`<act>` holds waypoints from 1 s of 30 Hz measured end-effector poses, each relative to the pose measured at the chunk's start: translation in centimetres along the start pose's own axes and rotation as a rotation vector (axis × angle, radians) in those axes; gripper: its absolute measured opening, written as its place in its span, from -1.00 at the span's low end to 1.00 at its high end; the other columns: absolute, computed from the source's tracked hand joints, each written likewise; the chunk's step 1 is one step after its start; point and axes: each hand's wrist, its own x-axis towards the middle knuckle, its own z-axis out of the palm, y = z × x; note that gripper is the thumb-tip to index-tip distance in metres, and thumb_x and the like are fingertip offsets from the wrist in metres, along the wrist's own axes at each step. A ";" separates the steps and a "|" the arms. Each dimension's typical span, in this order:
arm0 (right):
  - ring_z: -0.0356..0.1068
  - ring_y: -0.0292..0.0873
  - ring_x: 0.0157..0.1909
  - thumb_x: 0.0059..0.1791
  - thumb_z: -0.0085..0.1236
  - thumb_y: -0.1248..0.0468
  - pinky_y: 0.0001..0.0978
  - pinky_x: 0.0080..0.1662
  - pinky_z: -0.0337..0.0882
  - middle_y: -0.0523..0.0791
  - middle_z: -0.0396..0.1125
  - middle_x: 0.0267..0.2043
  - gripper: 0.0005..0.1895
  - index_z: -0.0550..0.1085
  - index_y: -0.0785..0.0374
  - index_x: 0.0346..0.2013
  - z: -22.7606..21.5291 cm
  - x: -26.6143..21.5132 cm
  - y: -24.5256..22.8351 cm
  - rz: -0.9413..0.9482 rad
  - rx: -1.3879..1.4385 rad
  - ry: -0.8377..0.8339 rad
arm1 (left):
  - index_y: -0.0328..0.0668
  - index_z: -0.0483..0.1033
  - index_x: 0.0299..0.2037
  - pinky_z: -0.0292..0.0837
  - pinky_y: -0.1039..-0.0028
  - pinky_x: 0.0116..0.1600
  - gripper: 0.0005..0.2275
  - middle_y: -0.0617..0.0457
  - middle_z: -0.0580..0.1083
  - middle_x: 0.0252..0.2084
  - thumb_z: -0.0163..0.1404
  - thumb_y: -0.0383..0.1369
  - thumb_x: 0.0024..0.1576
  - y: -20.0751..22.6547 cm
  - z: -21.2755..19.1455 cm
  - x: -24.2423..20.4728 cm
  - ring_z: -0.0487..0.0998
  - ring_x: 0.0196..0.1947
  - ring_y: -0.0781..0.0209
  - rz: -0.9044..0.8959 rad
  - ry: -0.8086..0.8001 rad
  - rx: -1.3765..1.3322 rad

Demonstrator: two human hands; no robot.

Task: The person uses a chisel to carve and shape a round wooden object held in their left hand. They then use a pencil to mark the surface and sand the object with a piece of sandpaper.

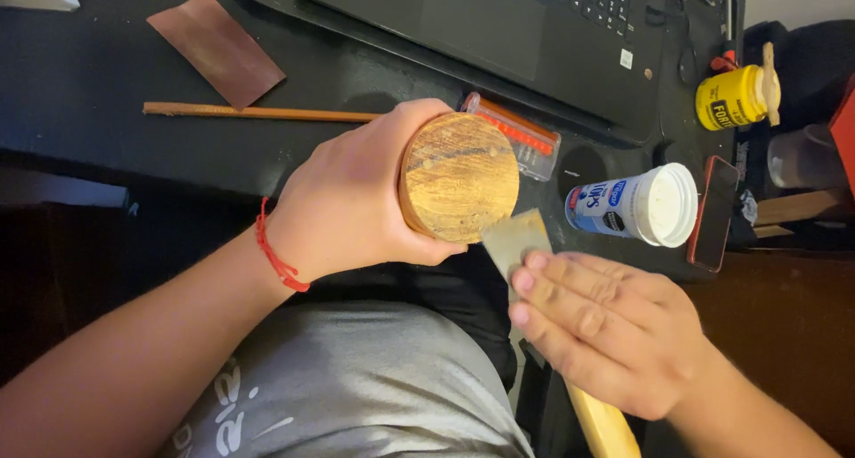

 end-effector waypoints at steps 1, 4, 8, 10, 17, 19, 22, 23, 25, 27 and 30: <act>0.47 0.14 0.08 0.02 0.04 0.45 -0.04 0.09 0.55 0.15 0.38 0.02 -0.82 0.45 0.41 -0.08 0.1 -0.5 -0.5 -0.001 0.000 0.000 | 0.05 0.27 0.14 0.44 0.32 -0.10 -0.19 0.25 0.52 0.00 0.36 -0.07 -0.38 0.0 0.0 0.0 0.57 -0.07 0.15 0.000 0.001 0.000; 0.45 0.10 0.14 -0.03 0.19 0.40 -0.06 0.15 0.57 0.07 0.37 0.06 -0.80 0.46 0.32 -0.11 1.0 -1.8 -1.6 0.190 0.132 0.086 | 0.04 0.28 0.14 0.44 0.30 -0.11 -0.18 0.20 0.53 -0.01 0.38 -0.07 -0.39 0.0 0.1 -0.1 0.57 -0.08 0.09 0.015 0.019 0.006; 0.53 0.19 0.01 -0.03 0.11 0.33 -0.01 0.10 0.65 0.14 0.39 -0.06 -0.86 0.46 0.33 -0.22 3.3 -2.3 -2.6 0.297 0.234 0.387 | 0.08 0.28 0.14 0.43 0.33 -0.10 -0.19 0.23 0.53 -0.04 0.36 -0.09 -0.40 0.3 0.0 0.0 0.57 -0.08 0.13 -0.040 0.004 0.008; 0.50 0.22 0.05 -0.04 0.15 0.35 0.06 0.16 0.61 0.16 0.37 -0.01 -0.85 0.46 0.35 -0.20 4.1 -1.6 -2.6 0.302 0.273 0.398 | 0.09 0.28 0.14 0.42 0.33 -0.10 -0.19 0.24 0.53 -0.04 0.36 -0.09 -0.40 0.1 0.1 0.0 0.57 -0.09 0.13 -0.056 -0.002 0.011; 0.50 0.08 0.04 -0.02 0.19 0.45 -0.06 0.08 0.59 0.07 0.42 -0.03 -0.87 0.51 0.31 -0.18 4.4 0.9 -2.4 0.189 0.043 0.276 | 0.07 0.29 0.13 0.43 0.28 -0.11 -0.22 0.26 0.51 0.03 0.30 -0.13 -0.40 0.3 0.0 0.3 0.57 -0.05 0.11 -0.067 -0.034 0.015; 0.50 0.07 0.04 -0.03 0.21 0.44 -0.07 0.09 0.59 0.07 0.42 -0.03 -0.87 0.52 0.30 -0.18 3.7 1.4 -2.6 0.219 0.056 0.267 | 0.08 0.28 0.15 0.42 0.27 -0.08 -0.20 0.24 0.50 0.06 0.31 -0.12 -0.41 0.1 0.1 0.2 0.55 -0.02 0.10 -0.054 -0.036 0.021; 0.50 0.05 0.03 -0.06 0.24 0.47 -0.06 0.08 0.62 0.06 0.44 -0.07 -0.88 0.53 0.34 -0.24 2.5 2.4 -2.6 0.256 0.129 0.258 | 0.06 0.28 0.14 0.43 0.28 -0.10 -0.20 0.25 0.50 0.06 0.31 -0.14 -0.41 0.2 0.0 0.2 0.56 -0.03 0.11 -0.043 -0.029 0.014; 0.52 0.04 -0.01 -0.08 0.24 0.48 -0.09 0.05 0.62 0.06 0.45 -0.11 -0.91 0.54 0.34 -0.28 2.3 2.7 -2.6 0.254 0.119 0.256 | 0.04 0.28 0.14 0.44 0.27 -0.12 -0.20 0.24 0.51 0.04 0.31 -0.15 -0.41 0.1 0.1 0.1 0.56 -0.04 0.09 -0.025 -0.016 0.022; 0.55 0.03 -0.05 -0.09 0.25 0.48 -0.11 0.02 0.63 0.05 0.47 -0.15 -0.93 0.55 0.34 -0.33 1.8 2.9 -2.7 0.248 0.109 0.253 | 0.03 0.28 0.14 0.45 0.26 -0.14 -0.21 0.22 0.51 0.01 0.31 -0.17 -0.40 0.1 0.1 0.0 0.56 -0.05 0.08 -0.008 0.000 0.030; 0.55 0.03 -0.02 -0.06 0.22 0.43 -0.15 0.04 0.60 0.04 0.47 -0.11 -0.92 0.54 0.30 -0.27 1.3 2.9 -2.8 0.263 0.093 0.184 | 0.03 0.31 0.12 0.44 0.29 -0.13 -0.22 0.22 0.53 -0.02 0.31 -0.19 -0.43 0.2 0.0 0.0 0.56 -0.07 0.10 -0.022 -0.006 0.024; 0.55 0.07 -0.03 -0.06 0.19 0.44 -0.13 0.03 0.63 0.07 0.46 -0.11 -0.89 0.52 0.35 -0.24 0.7 3.0 -2.7 0.252 0.115 0.167 | -0.01 0.28 0.13 0.45 0.28 -0.15 -0.20 0.19 0.52 -0.02 0.33 -0.18 -0.42 -0.5 0.3 -0.2 0.57 -0.09 0.09 0.067 0.054 0.024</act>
